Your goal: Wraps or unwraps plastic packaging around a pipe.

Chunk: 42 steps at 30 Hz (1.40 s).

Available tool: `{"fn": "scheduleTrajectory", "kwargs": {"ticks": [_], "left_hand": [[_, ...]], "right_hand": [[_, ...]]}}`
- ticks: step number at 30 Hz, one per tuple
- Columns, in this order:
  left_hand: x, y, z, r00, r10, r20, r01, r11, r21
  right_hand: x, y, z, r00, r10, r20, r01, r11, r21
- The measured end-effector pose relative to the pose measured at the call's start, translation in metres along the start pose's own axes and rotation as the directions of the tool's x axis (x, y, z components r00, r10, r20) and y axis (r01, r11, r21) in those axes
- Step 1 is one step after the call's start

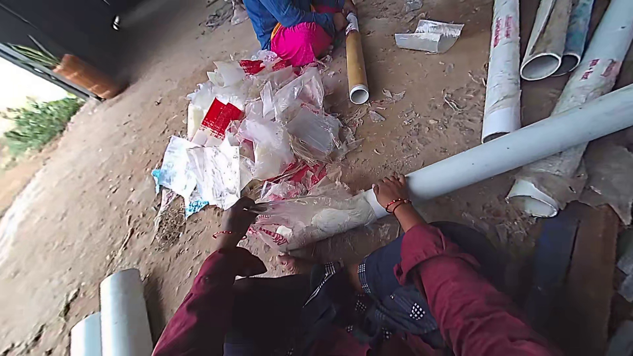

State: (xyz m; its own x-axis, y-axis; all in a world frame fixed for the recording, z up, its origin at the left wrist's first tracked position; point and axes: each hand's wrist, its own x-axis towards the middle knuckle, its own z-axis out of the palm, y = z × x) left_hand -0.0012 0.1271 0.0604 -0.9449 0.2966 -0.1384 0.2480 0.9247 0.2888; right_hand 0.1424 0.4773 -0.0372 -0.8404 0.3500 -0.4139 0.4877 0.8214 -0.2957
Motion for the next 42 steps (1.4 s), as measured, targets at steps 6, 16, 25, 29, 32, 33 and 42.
{"fn": "scheduleTrajectory", "kwargs": {"ticks": [6, 16, 25, 29, 32, 33, 42], "left_hand": [[0.059, 0.073, -0.075, 0.619, 0.744, -0.250, -0.666, 0.667, 0.334], [0.097, 0.144, -0.132, 0.864, 0.388, 0.320, -0.438, 0.893, 0.101], [0.078, 0.131, -0.157, 0.816, 0.466, 0.340, -0.434, 0.885, -0.171], [0.081, 0.133, -0.146, 0.925, 0.319, 0.208, -0.310, 0.948, -0.077], [0.076, 0.151, -0.117, 0.862, 0.438, -0.255, -0.404, 0.898, 0.176], [0.070, 0.161, -0.099, 0.778, 0.537, -0.326, -0.491, 0.844, 0.218], [0.040, 0.223, 0.137, 0.687, 0.442, 0.577, -0.620, 0.771, 0.148]], "right_hand": [[-0.001, 0.000, 0.000, 1.000, 0.004, 0.013, -0.004, 1.000, 0.000], [0.003, 0.003, -0.004, 0.999, -0.021, 0.027, 0.019, 0.998, 0.066], [0.004, 0.003, -0.007, 0.999, -0.016, 0.046, 0.012, 0.997, 0.070], [0.003, 0.003, -0.007, 0.999, -0.019, 0.037, 0.015, 0.996, 0.093], [0.003, 0.003, -0.005, 1.000, -0.016, 0.021, 0.014, 0.995, 0.096], [0.003, 0.002, -0.004, 1.000, -0.017, 0.017, 0.016, 0.995, 0.098], [-0.003, -0.004, 0.010, 0.994, -0.045, -0.100, 0.061, 0.985, 0.164]]}}
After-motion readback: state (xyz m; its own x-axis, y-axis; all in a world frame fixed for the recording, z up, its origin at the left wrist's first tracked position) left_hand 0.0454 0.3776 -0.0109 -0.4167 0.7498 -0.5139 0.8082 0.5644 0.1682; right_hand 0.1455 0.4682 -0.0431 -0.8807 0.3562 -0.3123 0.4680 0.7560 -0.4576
